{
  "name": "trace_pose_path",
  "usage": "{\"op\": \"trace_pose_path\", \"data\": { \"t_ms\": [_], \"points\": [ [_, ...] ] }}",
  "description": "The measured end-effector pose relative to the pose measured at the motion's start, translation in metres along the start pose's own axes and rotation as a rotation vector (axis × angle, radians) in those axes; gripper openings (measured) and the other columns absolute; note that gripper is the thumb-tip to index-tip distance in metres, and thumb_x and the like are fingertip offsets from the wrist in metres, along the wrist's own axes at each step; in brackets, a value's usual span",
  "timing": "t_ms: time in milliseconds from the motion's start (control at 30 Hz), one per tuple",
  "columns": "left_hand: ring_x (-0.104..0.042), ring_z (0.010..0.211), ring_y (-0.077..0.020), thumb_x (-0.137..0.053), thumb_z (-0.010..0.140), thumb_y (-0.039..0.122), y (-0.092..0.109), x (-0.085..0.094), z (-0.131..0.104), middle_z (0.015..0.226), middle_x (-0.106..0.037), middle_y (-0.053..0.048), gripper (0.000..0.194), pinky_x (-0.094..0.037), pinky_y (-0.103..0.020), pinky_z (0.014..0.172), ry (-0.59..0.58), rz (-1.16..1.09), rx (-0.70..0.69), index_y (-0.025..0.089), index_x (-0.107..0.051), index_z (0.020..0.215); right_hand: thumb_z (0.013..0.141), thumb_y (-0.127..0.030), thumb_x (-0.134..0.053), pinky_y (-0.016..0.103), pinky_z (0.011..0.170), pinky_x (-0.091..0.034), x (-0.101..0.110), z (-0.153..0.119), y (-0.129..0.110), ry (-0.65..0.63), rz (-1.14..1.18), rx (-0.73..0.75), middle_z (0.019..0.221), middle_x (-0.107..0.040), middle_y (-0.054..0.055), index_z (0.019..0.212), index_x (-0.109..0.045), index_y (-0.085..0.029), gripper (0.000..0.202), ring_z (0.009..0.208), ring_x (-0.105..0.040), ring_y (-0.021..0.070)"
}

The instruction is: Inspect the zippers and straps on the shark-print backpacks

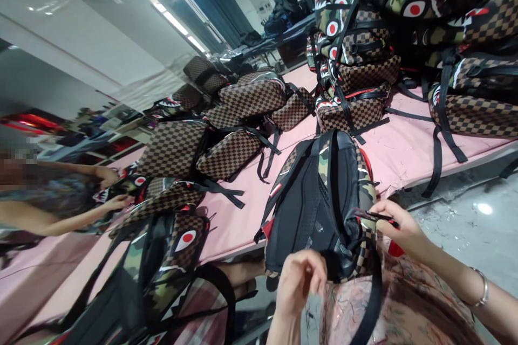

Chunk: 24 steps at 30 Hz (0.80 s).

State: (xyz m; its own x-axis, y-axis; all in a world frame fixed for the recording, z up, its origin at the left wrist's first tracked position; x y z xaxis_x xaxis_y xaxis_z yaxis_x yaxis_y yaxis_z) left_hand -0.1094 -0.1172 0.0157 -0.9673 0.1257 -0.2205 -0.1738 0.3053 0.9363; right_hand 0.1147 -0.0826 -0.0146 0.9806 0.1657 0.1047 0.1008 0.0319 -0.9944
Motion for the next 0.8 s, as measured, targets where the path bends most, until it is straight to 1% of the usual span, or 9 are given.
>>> {"op": "trace_pose_path", "data": {
  "t_ms": [133, 200, 267, 333, 433, 533, 633, 700, 800],
  "points": [
    [-0.041, 0.032, -0.0093, -0.049, 0.073, 0.062, 0.013, 0.002, 0.019, 0.032, -0.042, 0.003, 0.051, -0.028, -0.021, 0.041, 0.190, 0.601, 0.006, 0.017, -0.052, 0.048, 0.072, -0.028, -0.061, 0.027, 0.066, -0.050, -0.027, 0.015, 0.010, -0.094, 0.083, -0.110, 0.077, -0.065, 0.001, 0.089, -0.061, -0.017, 0.020, 0.070, -0.061, 0.0156],
    [-0.044, 0.035, -0.0106, -0.052, 0.072, 0.058, 0.015, -0.006, 0.028, 0.036, -0.047, 0.002, 0.047, -0.027, -0.022, 0.043, 0.167, 0.847, 0.005, 0.019, -0.051, 0.046, 0.072, -0.032, -0.061, 0.029, 0.071, -0.051, -0.036, 0.020, 0.011, -0.083, 0.090, -0.099, 0.080, -0.068, 0.003, 0.084, -0.065, -0.016, 0.020, 0.075, -0.063, 0.0177],
    [-0.047, 0.036, -0.0118, -0.054, 0.072, 0.053, 0.012, -0.011, 0.035, 0.037, -0.049, 0.002, 0.042, -0.027, -0.022, 0.043, 0.094, 0.926, 0.055, 0.020, -0.050, 0.047, 0.076, -0.037, -0.058, 0.032, 0.076, -0.051, -0.041, 0.022, 0.012, -0.082, 0.058, -0.072, 0.086, -0.070, 0.005, 0.083, -0.068, -0.016, 0.024, 0.082, -0.064, 0.0199],
    [-0.050, 0.035, -0.0126, -0.051, 0.075, 0.050, 0.005, -0.011, 0.038, 0.037, -0.049, 0.003, 0.039, -0.029, -0.021, 0.041, 0.050, 0.840, 0.130, 0.019, -0.050, 0.051, 0.080, -0.038, -0.054, 0.033, 0.079, -0.051, -0.042, 0.020, 0.014, -0.110, -0.008, -0.040, 0.092, -0.071, 0.005, 0.088, -0.070, -0.018, 0.026, 0.086, -0.064, 0.0212],
    [-0.056, 0.043, -0.0131, -0.052, 0.075, 0.050, -0.003, -0.005, 0.041, 0.044, -0.053, 0.002, 0.038, -0.038, -0.020, 0.044, 0.195, 0.538, 0.072, 0.017, -0.052, 0.057, 0.083, -0.033, -0.051, 0.034, 0.082, -0.050, -0.043, 0.013, 0.019, -0.127, -0.091, 0.031, 0.097, -0.071, 0.004, 0.095, -0.069, -0.023, 0.024, 0.091, -0.064, 0.0217],
    [-0.063, 0.065, -0.0156, -0.060, 0.071, 0.048, -0.005, -0.005, 0.043, 0.068, -0.066, -0.003, 0.034, -0.049, -0.025, 0.062, 0.339, 0.092, -0.086, 0.014, -0.062, 0.070, 0.084, -0.030, -0.050, 0.034, 0.082, -0.050, -0.050, 0.007, 0.023, -0.072, -0.079, 0.058, 0.098, -0.070, 0.004, 0.097, -0.067, -0.023, 0.023, 0.092, -0.063, 0.0210],
    [-0.065, 0.083, -0.0193, -0.069, 0.065, 0.044, -0.008, -0.013, 0.046, 0.086, -0.070, -0.008, 0.035, -0.050, -0.031, 0.075, 0.377, -0.279, -0.094, 0.014, -0.066, 0.083, 0.083, -0.031, -0.051, 0.032, 0.079, -0.050, -0.059, 0.011, 0.022, -0.030, -0.008, 0.001, 0.095, -0.069, 0.004, 0.102, -0.063, -0.021, 0.025, 0.087, -0.063, 0.0196],
    [-0.065, 0.087, -0.0197, -0.071, 0.063, 0.042, -0.010, -0.016, 0.049, 0.089, -0.070, -0.009, 0.036, -0.049, -0.031, 0.079, 0.410, -0.373, -0.098, 0.013, -0.066, 0.083, 0.080, -0.031, -0.055, 0.031, 0.075, -0.051, -0.064, 0.017, 0.019, -0.084, 0.046, -0.047, 0.086, -0.068, 0.003, 0.104, -0.061, -0.019, 0.027, 0.082, -0.063, 0.0187],
    [-0.064, 0.088, -0.0189, -0.067, 0.069, 0.043, -0.013, -0.018, 0.052, 0.087, -0.070, -0.010, 0.036, -0.047, -0.029, 0.081, 0.436, -0.303, -0.128, 0.011, -0.066, 0.086, 0.073, -0.029, -0.062, 0.029, 0.071, -0.050, -0.067, 0.027, 0.016, -0.201, 0.123, -0.097, 0.074, -0.066, 0.000, 0.091, -0.064, -0.018, 0.021, 0.074, -0.061, 0.0175]
  ]
}}
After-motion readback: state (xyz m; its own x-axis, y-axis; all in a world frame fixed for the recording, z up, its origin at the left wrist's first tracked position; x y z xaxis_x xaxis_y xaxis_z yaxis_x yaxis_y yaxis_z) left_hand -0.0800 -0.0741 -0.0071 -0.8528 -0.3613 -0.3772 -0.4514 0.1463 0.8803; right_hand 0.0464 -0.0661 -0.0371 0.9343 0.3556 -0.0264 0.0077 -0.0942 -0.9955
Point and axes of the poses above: each hand's wrist, its own z-axis towards the middle knuckle, its own x-axis out of the back of the hand, y = z × x, the point moved 2 cm from there along z, towards the middle knuckle
